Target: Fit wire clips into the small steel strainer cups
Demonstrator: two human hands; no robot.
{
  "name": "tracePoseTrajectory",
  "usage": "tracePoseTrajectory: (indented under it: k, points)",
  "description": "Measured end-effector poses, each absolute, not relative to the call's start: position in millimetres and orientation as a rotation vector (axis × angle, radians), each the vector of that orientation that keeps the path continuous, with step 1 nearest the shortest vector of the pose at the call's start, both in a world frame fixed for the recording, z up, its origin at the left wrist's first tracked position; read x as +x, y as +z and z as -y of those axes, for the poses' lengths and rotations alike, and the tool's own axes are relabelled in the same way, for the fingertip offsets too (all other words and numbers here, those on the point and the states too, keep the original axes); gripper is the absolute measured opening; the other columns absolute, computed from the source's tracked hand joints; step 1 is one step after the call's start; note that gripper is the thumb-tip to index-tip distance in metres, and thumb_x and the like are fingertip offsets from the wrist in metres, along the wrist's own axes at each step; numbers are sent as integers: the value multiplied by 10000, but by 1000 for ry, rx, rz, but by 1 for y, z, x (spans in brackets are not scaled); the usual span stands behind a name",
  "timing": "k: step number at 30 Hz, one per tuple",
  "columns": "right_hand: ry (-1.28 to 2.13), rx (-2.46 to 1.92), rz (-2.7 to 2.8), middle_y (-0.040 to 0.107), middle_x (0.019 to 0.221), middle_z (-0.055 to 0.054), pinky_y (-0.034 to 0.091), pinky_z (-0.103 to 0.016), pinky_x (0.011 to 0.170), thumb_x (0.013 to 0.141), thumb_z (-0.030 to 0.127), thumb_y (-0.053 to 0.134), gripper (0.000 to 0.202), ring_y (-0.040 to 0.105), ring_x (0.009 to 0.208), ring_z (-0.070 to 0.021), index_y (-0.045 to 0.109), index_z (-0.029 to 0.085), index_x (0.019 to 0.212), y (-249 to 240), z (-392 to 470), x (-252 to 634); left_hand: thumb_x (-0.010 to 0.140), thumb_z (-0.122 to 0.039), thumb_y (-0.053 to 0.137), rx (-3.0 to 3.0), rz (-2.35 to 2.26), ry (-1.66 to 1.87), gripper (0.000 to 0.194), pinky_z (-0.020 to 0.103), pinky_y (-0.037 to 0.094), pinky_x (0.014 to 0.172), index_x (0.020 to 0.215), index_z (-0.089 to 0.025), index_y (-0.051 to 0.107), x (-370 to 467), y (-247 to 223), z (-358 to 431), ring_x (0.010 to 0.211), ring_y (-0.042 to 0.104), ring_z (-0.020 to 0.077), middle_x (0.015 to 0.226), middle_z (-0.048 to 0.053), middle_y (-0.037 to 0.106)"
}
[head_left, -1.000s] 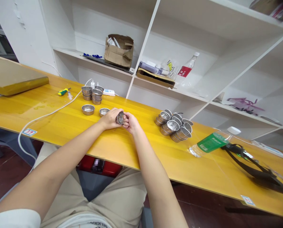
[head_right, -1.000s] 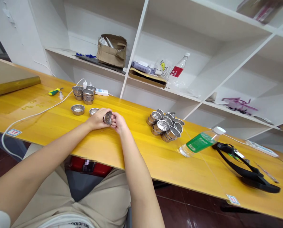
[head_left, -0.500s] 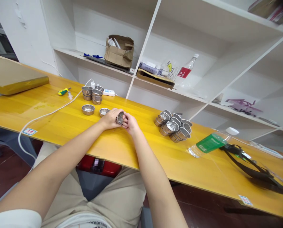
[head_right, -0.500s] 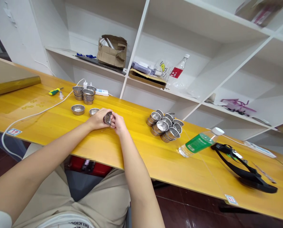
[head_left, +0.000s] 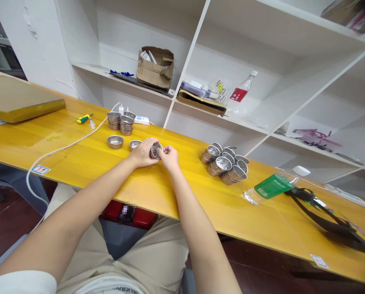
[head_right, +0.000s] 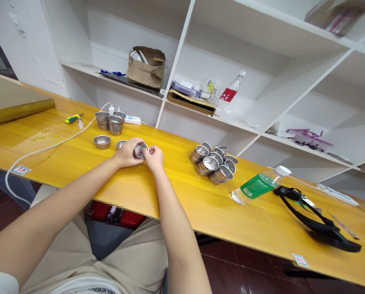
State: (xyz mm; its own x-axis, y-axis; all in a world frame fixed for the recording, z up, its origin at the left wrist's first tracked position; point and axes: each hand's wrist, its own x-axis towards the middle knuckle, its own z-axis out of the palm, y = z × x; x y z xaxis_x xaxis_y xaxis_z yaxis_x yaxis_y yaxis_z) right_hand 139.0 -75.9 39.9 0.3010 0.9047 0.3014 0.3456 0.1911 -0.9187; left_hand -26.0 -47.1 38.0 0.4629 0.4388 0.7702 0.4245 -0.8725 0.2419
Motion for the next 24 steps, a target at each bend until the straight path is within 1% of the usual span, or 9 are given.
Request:
tracePoseTrajectory:
  k: [4, 6, 8, 11, 14, 19, 21, 24]
  points:
    - [539, -1359, 1235, 512, 567, 70, 339, -244, 574, 761, 317, 766, 293, 444, 564, -126, 498, 247, 666, 43, 79, 140, 795, -306, 747, 2749, -700, 1418, 557, 477, 505, 1066, 1296, -192, 532, -23, 40, 52, 1209, 610, 311, 1290, 142, 629]
    - [508, -1339, 1258, 515, 587, 66, 340, -248, 587, 784, 341, 765, 287, 443, 582, -131, 512, 247, 685, 46, 82, 140, 803, -293, 730, 2764, -685, 1433, 587, 474, 509, 1064, 1333, -179, 505, -24, 43, 52, 1216, 608, 312, 1291, 151, 627]
    - [515, -1275, 1275, 542, 637, 55, 352, -249, 611, 819, 393, 753, 265, 465, 625, -139, 550, 247, 732, 48, 85, 138, 793, -298, 733, 2744, -747, 1455, 656, 474, 506, 1073, 1380, -172, 469, -32, 48, 48, 1232, 603, 317, 1298, 155, 622]
    - [519, -1203, 1296, 577, 715, 34, 372, -251, 655, 884, 462, 696, 264, 493, 688, -147, 582, 247, 783, 49, 88, 136, 767, -308, 748, 2594, -1083, 1594, 706, 502, 456, 1134, 1401, -188, 460, -59, 58, 35, 1288, 562, 339, 1342, 151, 594]
    - [501, -1234, 1340, 584, 719, 29, 370, -258, 676, 941, 453, 634, 272, 502, 692, -149, 568, 248, 775, 47, 88, 135, 745, -294, 745, 2250, -1544, 1773, 718, 553, 392, 1177, 1397, -167, 472, -94, 65, 19, 1337, 508, 379, 1375, 178, 553]
    - [453, -1314, 1423, 598, 703, 18, 362, -275, 684, 985, 408, 582, 271, 511, 685, -167, 552, 251, 766, 42, 86, 134, 693, -368, 753, 1988, -1960, 1554, 695, 661, 368, 1141, 1320, -150, 548, -125, 63, 10, 1332, 478, 467, 1348, 224, 558]
    - [422, -1353, 1462, 603, 703, 13, 367, -279, 691, 1000, 410, 552, 277, 521, 688, -174, 548, 249, 774, 41, 86, 133, 706, -415, 734, 1969, -2072, 1382, 687, 661, 382, 1124, 1319, -156, 565, -125, 63, 13, 1333, 475, 479, 1358, 236, 556]
    - [389, -1424, 1521, 606, 705, 7, 378, -281, 694, 1024, 422, 497, 298, 536, 692, -181, 543, 243, 789, 42, 86, 133, 750, -468, 683, 1974, -2168, 1061, 683, 611, 416, 1111, 1362, -188, 565, -122, 64, 18, 1345, 479, 457, 1391, 227, 547]
